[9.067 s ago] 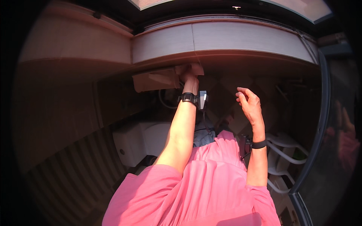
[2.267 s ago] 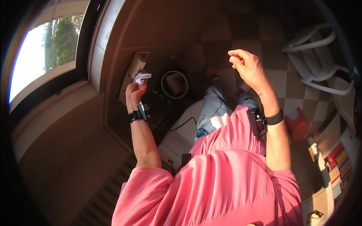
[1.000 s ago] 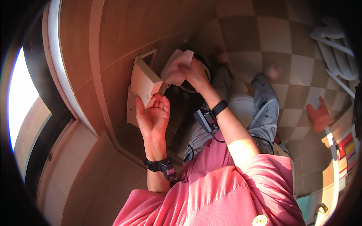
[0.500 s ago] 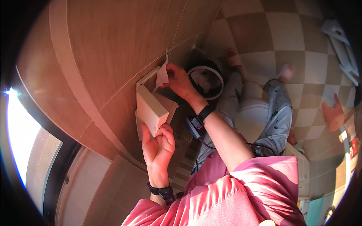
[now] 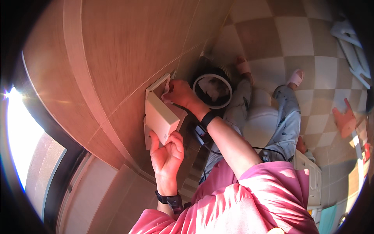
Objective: The person cleans the frame and track of a bathroom window using a wet wipe and a thin tool, after picking up the tool and wipes from the counter.
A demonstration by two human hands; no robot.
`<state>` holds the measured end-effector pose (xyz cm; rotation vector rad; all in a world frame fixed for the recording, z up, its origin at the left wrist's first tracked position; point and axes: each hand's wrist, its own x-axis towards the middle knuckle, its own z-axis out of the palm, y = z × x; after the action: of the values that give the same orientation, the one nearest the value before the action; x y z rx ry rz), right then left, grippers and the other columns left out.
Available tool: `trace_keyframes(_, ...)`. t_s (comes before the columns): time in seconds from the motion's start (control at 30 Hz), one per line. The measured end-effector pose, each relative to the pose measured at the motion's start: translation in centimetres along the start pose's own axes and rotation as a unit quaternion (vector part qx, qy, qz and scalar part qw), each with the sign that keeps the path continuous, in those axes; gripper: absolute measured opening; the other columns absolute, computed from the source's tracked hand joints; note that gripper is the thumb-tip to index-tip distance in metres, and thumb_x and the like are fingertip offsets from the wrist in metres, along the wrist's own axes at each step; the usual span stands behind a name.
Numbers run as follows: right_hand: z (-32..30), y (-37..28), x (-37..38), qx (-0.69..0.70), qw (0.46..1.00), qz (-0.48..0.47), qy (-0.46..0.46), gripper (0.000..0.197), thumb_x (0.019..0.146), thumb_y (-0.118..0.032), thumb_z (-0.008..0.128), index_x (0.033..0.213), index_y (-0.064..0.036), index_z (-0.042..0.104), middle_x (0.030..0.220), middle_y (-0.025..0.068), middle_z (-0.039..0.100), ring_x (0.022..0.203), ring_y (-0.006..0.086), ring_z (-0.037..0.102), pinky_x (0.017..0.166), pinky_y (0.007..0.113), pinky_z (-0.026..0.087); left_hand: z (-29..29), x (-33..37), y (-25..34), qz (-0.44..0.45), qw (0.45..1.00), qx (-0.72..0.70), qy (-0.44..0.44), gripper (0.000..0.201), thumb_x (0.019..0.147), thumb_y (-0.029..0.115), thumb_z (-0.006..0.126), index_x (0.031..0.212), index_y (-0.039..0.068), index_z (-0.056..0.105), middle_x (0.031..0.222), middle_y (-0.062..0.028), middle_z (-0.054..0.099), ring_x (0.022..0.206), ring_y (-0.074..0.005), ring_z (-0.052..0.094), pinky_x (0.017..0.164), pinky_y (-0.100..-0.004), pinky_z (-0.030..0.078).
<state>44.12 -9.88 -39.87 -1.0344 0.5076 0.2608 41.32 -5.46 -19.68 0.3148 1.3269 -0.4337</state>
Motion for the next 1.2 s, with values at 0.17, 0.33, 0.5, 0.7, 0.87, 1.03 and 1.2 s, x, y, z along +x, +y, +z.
trace_keyframes(0.17,-1.9,-2.2,0.5,-0.022,0.985,-0.049,0.164,0.027,0.065,-0.015,0.071,0.084,0.0002,0.06,0.077,0.0158,0.064,0.072,0.0235,0.064,0.065,0.032,0.05,-0.2,0.0,0.4,0.013,1.0,0.013,-0.007,0.034,0.08,0.022,0.065,0.105,0.002,0.053,0.09,-0.0046,0.05,0.087,-0.0164,0.048,0.078,-0.0303,0.047)
trace_keyframes(0.33,-4.3,-0.5,-1.8,0.076,0.965,0.002,0.25,0.024,0.068,-0.012,0.067,0.087,0.0002,0.059,0.073,0.0127,0.063,0.068,0.0183,0.063,0.064,0.029,0.049,-0.5,-0.2,0.4,0.024,0.999,0.025,-0.005,0.035,0.079,0.021,0.066,0.105,0.001,0.053,0.089,-0.0054,0.05,0.087,-0.0168,0.048,0.077,-0.0298,0.048)
trace_keyframes(0.5,-7.4,0.3,-4.0,-0.055,0.971,-0.018,0.232,0.024,0.07,-0.013,0.061,0.091,-0.0016,0.059,0.077,0.0161,0.064,0.073,0.0248,0.064,0.066,0.031,0.048,-0.8,0.2,1.3,0.0,0.999,0.016,-0.031,0.033,0.081,0.022,0.063,0.105,0.001,0.054,0.105,-0.0095,0.057,0.097,-0.0241,0.052,0.084,-0.0357,0.048)
trace_keyframes(0.7,-10.4,-1.9,-7.7,-0.077,0.97,-0.029,0.23,0.026,0.07,-0.012,0.059,0.094,-0.0033,0.062,0.078,0.0132,0.065,0.074,0.0227,0.064,0.068,0.03,0.048,-1.8,1.6,0.8,0.06,0.991,0.109,-0.043,0.044,0.085,0.026,0.058,0.111,-0.007,0.046,0.12,-0.0189,0.048,0.119,-0.0324,0.041,0.096,-0.0425,0.042)
trace_keyframes(0.87,-9.4,-5.5,-8.5,-0.112,0.967,-0.058,0.221,0.022,0.075,-0.014,0.06,0.094,-0.0026,0.063,0.078,0.0115,0.065,0.073,0.0193,0.063,0.068,0.029,0.048,-2.1,0.7,2.2,-0.106,0.993,0.053,-0.013,0.061,0.092,0.016,0.044,0.134,-0.011,0.008,0.137,-0.0291,0.023,0.126,-0.0369,0.032,0.1,-0.044,0.038)
trace_keyframes(1.03,-4.8,-8.3,-7.8,-0.114,0.978,-0.076,0.157,0.028,0.074,-0.017,0.062,0.098,-0.0031,0.06,0.081,0.012,0.064,0.072,0.0212,0.063,0.067,0.03,0.049,-4.0,-2.0,2.9,-0.054,0.994,0.078,-0.059,0.04,0.09,0.007,0.046,0.123,-0.009,0.031,0.13,-0.0252,0.036,0.119,-0.0335,0.042,0.097,-0.0418,0.041)
trace_keyframes(1.2,1.7,-8.0,-5.3,-0.197,0.961,-0.158,0.114,0.038,0.073,-0.003,0.06,0.111,-0.0046,0.056,0.097,0.019,0.057,0.078,0.0285,0.06,0.069,0.033,0.05,-5.6,-2.8,6.1,-0.005,0.994,0.045,-0.097,0.026,0.087,0.002,0.05,0.11,-0.008,0.046,0.118,-0.0204,0.05,0.111,-0.0307,0.05,0.094,-0.0406,0.044)
